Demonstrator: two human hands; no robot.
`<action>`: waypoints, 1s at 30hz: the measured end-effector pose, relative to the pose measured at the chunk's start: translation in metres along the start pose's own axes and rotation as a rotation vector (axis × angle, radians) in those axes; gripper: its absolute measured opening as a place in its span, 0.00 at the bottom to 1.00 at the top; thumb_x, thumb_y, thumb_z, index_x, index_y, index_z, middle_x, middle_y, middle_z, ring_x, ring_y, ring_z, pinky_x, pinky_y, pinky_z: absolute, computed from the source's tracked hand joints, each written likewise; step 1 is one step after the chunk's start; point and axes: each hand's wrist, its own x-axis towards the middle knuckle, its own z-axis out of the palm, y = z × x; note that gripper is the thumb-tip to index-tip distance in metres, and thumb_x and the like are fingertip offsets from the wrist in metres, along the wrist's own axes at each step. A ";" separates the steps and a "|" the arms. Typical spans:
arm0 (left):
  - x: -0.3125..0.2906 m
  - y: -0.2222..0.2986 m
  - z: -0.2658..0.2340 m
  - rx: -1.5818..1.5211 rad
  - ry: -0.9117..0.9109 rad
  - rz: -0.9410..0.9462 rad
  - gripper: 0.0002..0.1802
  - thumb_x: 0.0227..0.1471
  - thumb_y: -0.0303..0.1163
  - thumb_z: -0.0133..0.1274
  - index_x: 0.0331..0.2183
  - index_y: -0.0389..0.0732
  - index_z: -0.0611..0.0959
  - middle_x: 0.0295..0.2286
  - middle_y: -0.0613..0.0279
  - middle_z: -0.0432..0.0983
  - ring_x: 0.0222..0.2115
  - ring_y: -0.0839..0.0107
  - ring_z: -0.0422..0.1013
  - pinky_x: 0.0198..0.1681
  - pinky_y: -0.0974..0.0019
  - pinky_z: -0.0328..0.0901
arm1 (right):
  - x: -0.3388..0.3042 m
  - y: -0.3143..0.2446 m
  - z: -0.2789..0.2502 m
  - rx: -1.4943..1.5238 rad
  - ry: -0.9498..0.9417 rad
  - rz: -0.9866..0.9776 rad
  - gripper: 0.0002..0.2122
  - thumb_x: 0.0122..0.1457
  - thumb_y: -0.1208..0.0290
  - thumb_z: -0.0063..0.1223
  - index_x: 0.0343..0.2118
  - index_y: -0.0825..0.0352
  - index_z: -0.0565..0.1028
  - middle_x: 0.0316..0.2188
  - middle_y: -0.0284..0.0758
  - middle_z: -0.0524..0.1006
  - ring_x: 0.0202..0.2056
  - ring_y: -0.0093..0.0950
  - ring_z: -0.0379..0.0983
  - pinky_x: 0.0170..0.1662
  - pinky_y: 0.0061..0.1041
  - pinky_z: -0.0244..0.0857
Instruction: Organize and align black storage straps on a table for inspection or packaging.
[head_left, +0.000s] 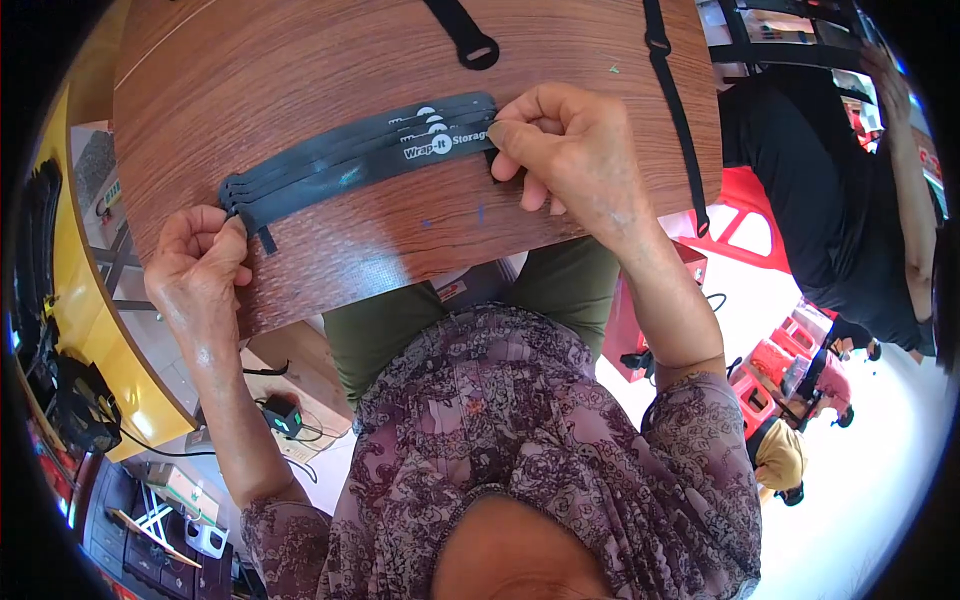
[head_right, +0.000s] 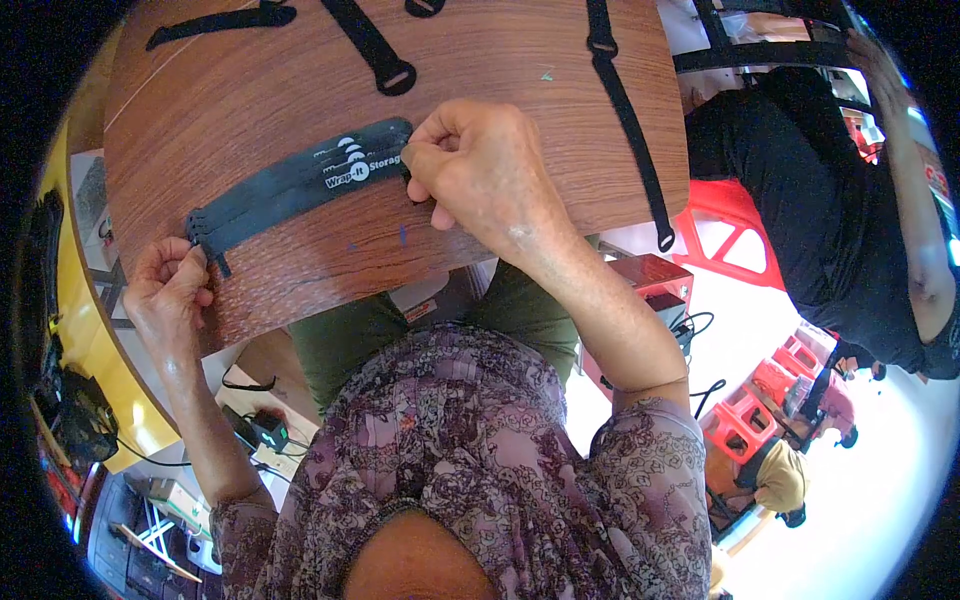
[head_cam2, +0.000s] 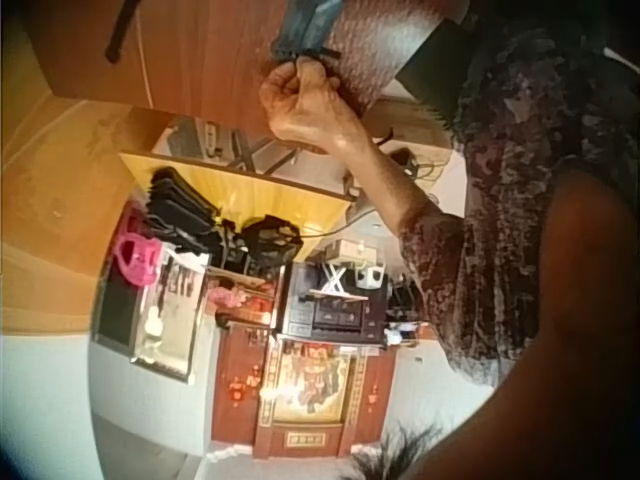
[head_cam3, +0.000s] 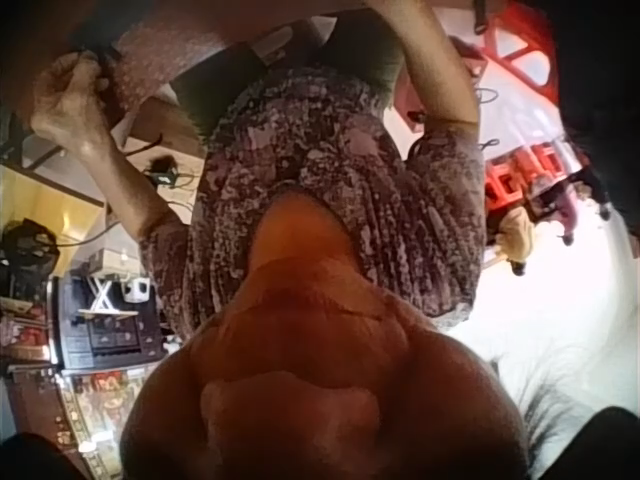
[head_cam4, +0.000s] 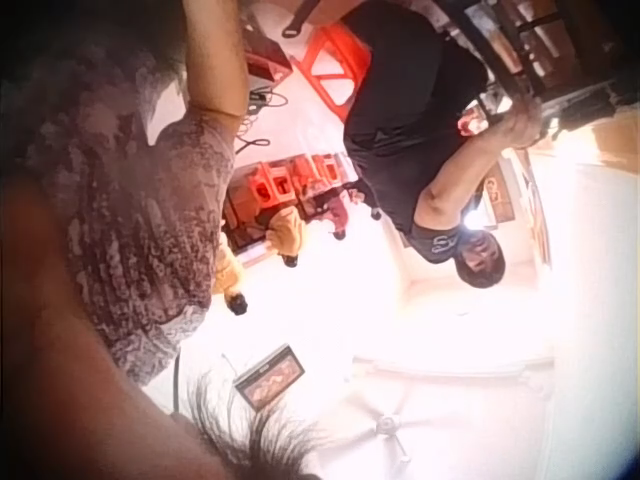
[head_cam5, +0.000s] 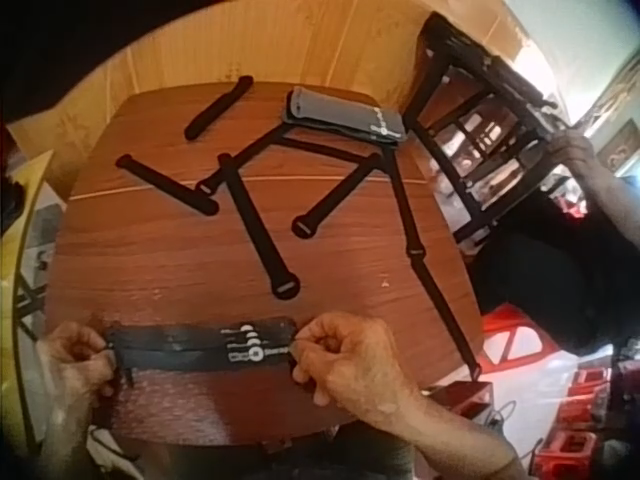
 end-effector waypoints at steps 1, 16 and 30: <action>-0.001 0.003 0.000 0.024 0.002 -0.016 0.03 0.44 0.23 0.55 0.25 0.35 0.78 0.16 0.69 0.70 0.12 0.85 0.61 0.14 0.82 0.54 | 0.000 0.000 0.000 -0.001 0.000 0.002 0.06 0.50 0.76 0.49 0.24 0.74 0.74 0.16 0.35 0.75 0.13 0.18 0.69 0.15 0.17 0.62; 0.000 -0.002 0.000 -0.010 -0.017 -0.004 0.03 0.44 0.23 0.55 0.26 0.35 0.77 0.17 0.69 0.70 0.14 0.86 0.61 0.15 0.82 0.56 | 0.000 0.000 0.004 -0.022 0.043 0.001 0.06 0.49 0.77 0.49 0.24 0.75 0.74 0.14 0.36 0.74 0.12 0.19 0.68 0.15 0.18 0.62; 0.001 -0.003 -0.003 0.057 -0.012 0.112 0.06 0.44 0.24 0.53 0.30 0.35 0.75 0.17 0.67 0.70 0.15 0.83 0.61 0.15 0.80 0.55 | 0.004 0.013 0.008 -0.385 0.203 -0.215 0.09 0.46 0.70 0.57 0.18 0.71 0.74 0.13 0.43 0.73 0.17 0.35 0.73 0.23 0.32 0.66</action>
